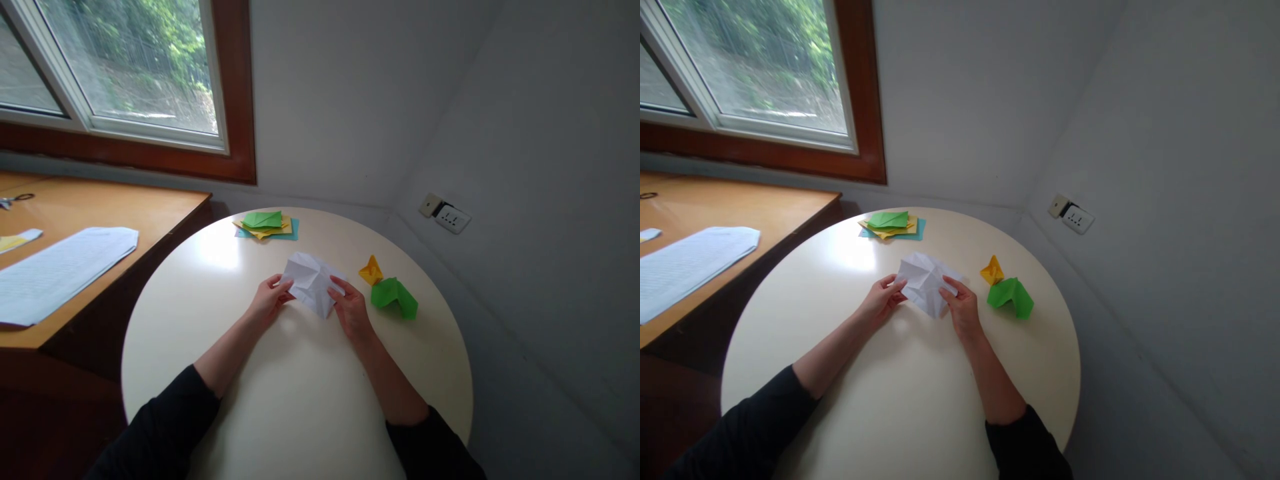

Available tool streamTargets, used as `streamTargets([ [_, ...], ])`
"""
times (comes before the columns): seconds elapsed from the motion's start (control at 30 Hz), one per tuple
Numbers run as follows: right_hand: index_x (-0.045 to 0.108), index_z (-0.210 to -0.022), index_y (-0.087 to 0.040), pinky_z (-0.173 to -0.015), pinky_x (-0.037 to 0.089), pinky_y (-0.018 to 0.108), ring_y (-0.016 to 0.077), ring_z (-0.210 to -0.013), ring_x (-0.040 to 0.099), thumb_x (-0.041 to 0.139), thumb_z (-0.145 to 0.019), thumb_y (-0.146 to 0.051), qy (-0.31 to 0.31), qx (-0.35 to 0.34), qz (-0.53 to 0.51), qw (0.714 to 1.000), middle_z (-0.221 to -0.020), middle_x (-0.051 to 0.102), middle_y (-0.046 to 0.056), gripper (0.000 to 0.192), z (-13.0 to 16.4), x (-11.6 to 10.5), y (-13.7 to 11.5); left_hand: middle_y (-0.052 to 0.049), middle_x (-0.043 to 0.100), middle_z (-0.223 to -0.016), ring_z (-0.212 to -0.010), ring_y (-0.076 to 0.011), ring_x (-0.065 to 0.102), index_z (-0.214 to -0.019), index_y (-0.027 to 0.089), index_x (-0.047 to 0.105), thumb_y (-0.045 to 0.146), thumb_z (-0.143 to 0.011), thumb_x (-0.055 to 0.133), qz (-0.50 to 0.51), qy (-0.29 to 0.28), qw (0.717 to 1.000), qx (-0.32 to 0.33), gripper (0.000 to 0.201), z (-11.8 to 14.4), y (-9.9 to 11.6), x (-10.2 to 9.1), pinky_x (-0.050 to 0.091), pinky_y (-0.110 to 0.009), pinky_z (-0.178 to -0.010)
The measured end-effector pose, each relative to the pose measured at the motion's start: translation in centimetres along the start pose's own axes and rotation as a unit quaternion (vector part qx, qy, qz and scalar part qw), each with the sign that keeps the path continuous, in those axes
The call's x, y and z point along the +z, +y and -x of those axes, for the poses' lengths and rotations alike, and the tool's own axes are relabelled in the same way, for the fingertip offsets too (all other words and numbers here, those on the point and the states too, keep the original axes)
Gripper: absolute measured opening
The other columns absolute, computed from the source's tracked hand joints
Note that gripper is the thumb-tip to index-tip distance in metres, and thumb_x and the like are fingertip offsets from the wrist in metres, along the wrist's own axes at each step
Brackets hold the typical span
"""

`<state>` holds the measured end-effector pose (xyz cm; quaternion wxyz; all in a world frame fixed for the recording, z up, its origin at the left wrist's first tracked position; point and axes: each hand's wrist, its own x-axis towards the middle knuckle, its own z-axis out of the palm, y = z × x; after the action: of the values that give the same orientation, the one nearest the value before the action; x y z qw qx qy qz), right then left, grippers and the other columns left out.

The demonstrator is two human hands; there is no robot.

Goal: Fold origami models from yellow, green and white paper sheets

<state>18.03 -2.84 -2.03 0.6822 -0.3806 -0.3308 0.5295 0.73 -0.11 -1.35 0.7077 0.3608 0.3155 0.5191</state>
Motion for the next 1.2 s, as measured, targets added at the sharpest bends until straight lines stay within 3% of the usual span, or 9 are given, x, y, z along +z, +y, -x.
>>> streamTargets([
  [0.2, 0.071, -0.083, -0.023, -0.077, 0.05, 0.029, 0.0144, -0.08, 0.064, 0.08, -0.049, -0.022, 0.003, 0.001, 0.003, 1.0, -0.085, 0.071, 0.0, 0.036, 0.0, 0.0, 0.0, -0.002, 0.064, -0.073, -0.056, -0.0084, 0.059, -0.087, 0.013, 0.06, 0.025, -0.062, 0.075, 0.01, -0.029, 0.999, -0.028, 0.031, 0.0, -0.2, -0.2, 0.05, -0.022, -0.06],
  [0.43, 0.071, -0.082, -0.021, -0.076, 0.05, 0.029, 0.0143, -0.079, 0.063, 0.079, -0.048, -0.021, 0.022, -0.006, -0.003, 1.0, -0.084, 0.071, 0.0, 0.035, 0.0, 0.2, 0.0, -0.002, 0.061, -0.071, -0.06, -0.0107, 0.06, -0.09, 0.016, 0.057, 0.024, -0.073, 0.067, 0.1, -0.055, 0.987, -0.116, 0.021, 0.2, -0.7, 0.0, 0.052, -0.023, -0.056],
  [0.57, 0.071, -0.082, -0.022, -0.079, 0.05, 0.031, 0.015, -0.081, 0.063, 0.079, -0.047, -0.02, 0.032, -0.01, 0.001, 0.999, -0.086, 0.071, 0.0, 0.035, 0.0, 0.2, 0.0, 0.0, 0.059, -0.064, -0.054, -0.0086, 0.057, -0.081, 0.013, 0.055, 0.02, -0.074, 0.065, 0.114, -0.055, 0.985, -0.119, 0.014, 0.3, -1.0, 0.1, 0.052, -0.023, -0.056],
  [0.73, 0.071, -0.082, -0.022, -0.08, 0.05, 0.032, 0.0155, -0.082, 0.063, 0.079, -0.047, -0.02, 0.037, -0.01, -0.003, 0.999, -0.086, 0.071, 0.0, 0.036, 0.0, 0.1, 0.0, 0.001, 0.057, -0.061, -0.051, -0.0076, 0.056, -0.08, 0.013, 0.054, 0.019, -0.07, 0.069, 0.098, -0.044, 0.987, -0.116, 0.02, 0.3, -1.0, 0.4, 0.049, -0.02, -0.053],
  [0.9, 0.071, -0.082, -0.022, -0.083, 0.049, 0.032, 0.0153, -0.084, 0.063, 0.08, -0.048, -0.02, 0.034, -0.007, -0.004, 0.999, -0.088, 0.071, 0.0, 0.035, 0.0, 0.0, 0.0, 0.005, 0.057, -0.066, -0.048, -0.004, 0.051, -0.101, 0.019, 0.05, 0.019, -0.06, 0.076, 0.063, -0.007, 0.997, -0.043, 0.048, 0.4, -0.9, 0.7, 0.043, -0.017, -0.051],
  [1.03, 0.071, -0.082, -0.021, -0.084, 0.049, 0.034, 0.0165, -0.085, 0.063, 0.08, -0.047, -0.021, 0.037, -0.007, 0.002, 0.999, -0.087, 0.071, 0.001, 0.036, 0.0, 0.1, 0.0, 0.006, 0.056, -0.067, -0.055, -0.0064, 0.052, -0.125, 0.027, 0.036, 0.023, -0.06, 0.074, -0.013, 0.055, 0.997, 0.051, 0.075, 0.4, -0.8, 0.7, 0.041, -0.018, -0.057],
  [1.1, 0.071, -0.082, -0.021, -0.085, 0.048, 0.034, 0.0167, -0.086, 0.063, 0.08, -0.047, -0.021, 0.036, -0.01, 0.005, 0.999, -0.087, 0.071, 0.001, 0.036, 0.0, 0.1, -0.1, 0.003, 0.057, -0.077, -0.064, -0.0088, 0.054, -0.126, 0.029, 0.036, 0.024, -0.062, 0.073, -0.085, 0.09, 0.985, 0.119, 0.074, 0.3, -0.8, 0.5, 0.042, -0.021, -0.064],
  [1.2, 0.071, -0.082, -0.021, -0.087, 0.048, 0.035, 0.0173, -0.088, 0.063, 0.08, -0.047, -0.022, 0.03, -0.015, 0.015, 0.999, -0.089, 0.071, 0.001, 0.036, 0.1, 0.0, -0.1, -0.002, 0.056, -0.1, -0.083, -0.0141, 0.055, -0.118, 0.029, 0.043, 0.023, -0.062, 0.072, -0.209, 0.134, 0.941, 0.23, 0.063, 0.1, -0.8, 0.2, 0.042, -0.027, -0.078],
])
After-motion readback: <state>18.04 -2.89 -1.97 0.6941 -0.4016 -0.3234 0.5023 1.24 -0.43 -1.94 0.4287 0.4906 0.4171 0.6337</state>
